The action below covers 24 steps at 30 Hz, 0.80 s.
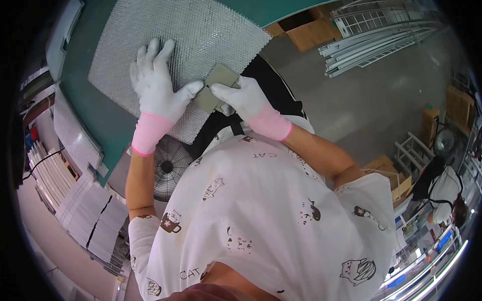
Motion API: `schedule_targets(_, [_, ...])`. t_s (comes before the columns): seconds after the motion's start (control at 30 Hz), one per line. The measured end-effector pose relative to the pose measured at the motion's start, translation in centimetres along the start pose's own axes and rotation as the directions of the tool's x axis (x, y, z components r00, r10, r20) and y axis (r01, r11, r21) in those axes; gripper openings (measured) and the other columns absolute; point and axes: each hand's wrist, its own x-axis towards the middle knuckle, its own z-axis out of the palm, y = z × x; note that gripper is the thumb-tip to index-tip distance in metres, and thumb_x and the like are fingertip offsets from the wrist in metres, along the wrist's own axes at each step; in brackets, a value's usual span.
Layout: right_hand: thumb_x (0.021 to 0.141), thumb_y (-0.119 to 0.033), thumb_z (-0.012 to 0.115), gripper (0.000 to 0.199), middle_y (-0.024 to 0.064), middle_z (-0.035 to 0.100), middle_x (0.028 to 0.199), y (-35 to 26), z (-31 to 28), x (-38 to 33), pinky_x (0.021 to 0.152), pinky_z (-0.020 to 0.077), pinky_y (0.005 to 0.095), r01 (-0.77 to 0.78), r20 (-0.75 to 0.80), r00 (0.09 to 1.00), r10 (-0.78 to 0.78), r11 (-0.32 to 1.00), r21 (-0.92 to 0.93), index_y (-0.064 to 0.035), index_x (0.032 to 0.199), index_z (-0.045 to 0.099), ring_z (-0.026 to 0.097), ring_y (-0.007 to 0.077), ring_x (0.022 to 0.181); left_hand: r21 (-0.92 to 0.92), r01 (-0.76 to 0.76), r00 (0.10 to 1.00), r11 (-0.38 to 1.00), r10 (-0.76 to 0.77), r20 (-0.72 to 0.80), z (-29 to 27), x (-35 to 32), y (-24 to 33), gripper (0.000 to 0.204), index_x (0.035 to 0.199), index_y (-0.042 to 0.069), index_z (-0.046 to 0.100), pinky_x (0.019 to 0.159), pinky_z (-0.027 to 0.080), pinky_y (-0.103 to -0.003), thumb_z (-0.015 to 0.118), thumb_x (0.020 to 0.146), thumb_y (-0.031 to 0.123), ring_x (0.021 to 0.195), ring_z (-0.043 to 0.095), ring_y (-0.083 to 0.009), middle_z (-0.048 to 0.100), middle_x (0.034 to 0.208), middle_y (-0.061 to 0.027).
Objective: Assembling metal mesh filters by fitting them into frames and attaching handles and latches.
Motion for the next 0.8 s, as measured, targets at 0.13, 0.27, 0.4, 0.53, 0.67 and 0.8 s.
schedule_targets(0.13, [0.086, -0.018, 0.06, 0.02, 0.0011, 0.059, 0.07, -0.7, 0.3, -0.3, 0.05, 0.0406, 0.0205, -0.047, -0.032, 0.998, 0.045, 0.997, -0.057, 0.0005, 0.093, 0.064, 0.05, 0.0047, 0.053, -0.014, -0.023, 0.999, 1.0, 0.022, -0.034, 0.2, -0.3, -0.3, 0.087, 0.133, 0.008, 0.043, 0.108, 0.014, -0.056, 0.075, 0.063, 0.051, 0.131, 0.028, -0.0416, 0.038, 0.136, -0.0215])
schedule_targets(0.27, [0.087, -0.019, 0.059, 0.02, 0.0008, 0.058, 0.069, -0.3, 0.5, -0.2, 0.05, 0.0401, 0.0204, -0.052, -0.063, 0.997, 0.05, 0.998, -0.036, 0.0001, 0.093, 0.064, 0.05, 0.0047, 0.054, -0.021, -0.014, 1.0, 1.0, 0.013, -0.02, 0.4, -0.2, -0.1, 0.086, 0.133, 0.008, 0.043, 0.107, 0.014, -0.056, 0.074, 0.065, 0.051, 0.13, 0.029, -0.0418, 0.039, 0.135, -0.0221])
schedule_targets(0.4, [0.087, -0.02, 0.059, 0.022, 0.001, 0.058, 0.071, 0.8, -0.2, 0.6, 0.051, 0.0394, 0.0211, 0.001, 0.002, 1.0, -0.001, 0.999, 0.037, 0.0001, 0.093, 0.064, 0.049, 0.0053, 0.054, -0.011, -0.027, 0.999, 1.0, 0.026, -0.034, 0.2, -0.1, -0.1, 0.085, 0.132, 0.007, 0.043, 0.107, 0.015, -0.057, 0.073, 0.066, 0.052, 0.129, 0.029, -0.0424, 0.041, 0.133, -0.0218])
schedule_targets(0.53, [0.088, -0.021, 0.059, 0.023, 0.0008, 0.059, 0.073, 0.5, -0.4, 0.7, 0.052, 0.0388, 0.0217, -0.006, 0.074, 0.997, 0.008, 1.0, -0.026, -0.0001, 0.095, 0.063, 0.049, 0.0056, 0.055, 0.014, -0.015, 0.999, 1.0, 0.016, -0.036, 0.3, 0.1, 0.0, 0.084, 0.128, 0.005, 0.046, 0.106, 0.016, -0.057, 0.074, 0.065, 0.052, 0.128, 0.031, -0.0423, 0.042, 0.131, -0.0221])
schedule_targets(0.67, [0.088, -0.021, 0.059, 0.022, 0.0007, 0.059, 0.074, 0.9, -0.5, 0.9, 0.052, 0.0389, 0.0219, -0.002, 0.06, 0.998, 0.002, 1.0, -0.002, -0.0002, 0.095, 0.063, 0.05, 0.0054, 0.056, -0.046, 0.066, 0.99, 0.997, -0.071, -0.125, 0.7, 0.7, 0.7, 0.08, 0.12, 0.003, 0.052, 0.105, 0.018, -0.056, 0.076, 0.062, 0.052, 0.126, 0.033, -0.0414, 0.044, 0.129, -0.0232])
schedule_targets(0.8, [0.088, -0.02, 0.058, 0.021, 0.0001, 0.059, 0.073, 0.9, -0.6, 0.8, 0.052, 0.0393, 0.022, -0.009, 0.074, 0.997, 0.006, 0.999, 0.046, -0.0004, 0.095, 0.063, 0.05, 0.0054, 0.056, -0.07, 0.124, 0.98, 0.99, -0.133, -0.146, 0.6, 1.0, 1.5, 0.076, 0.116, 0.003, 0.055, 0.106, 0.018, -0.056, 0.077, 0.06, 0.049, 0.126, 0.034, -0.0415, 0.047, 0.126, -0.0233])
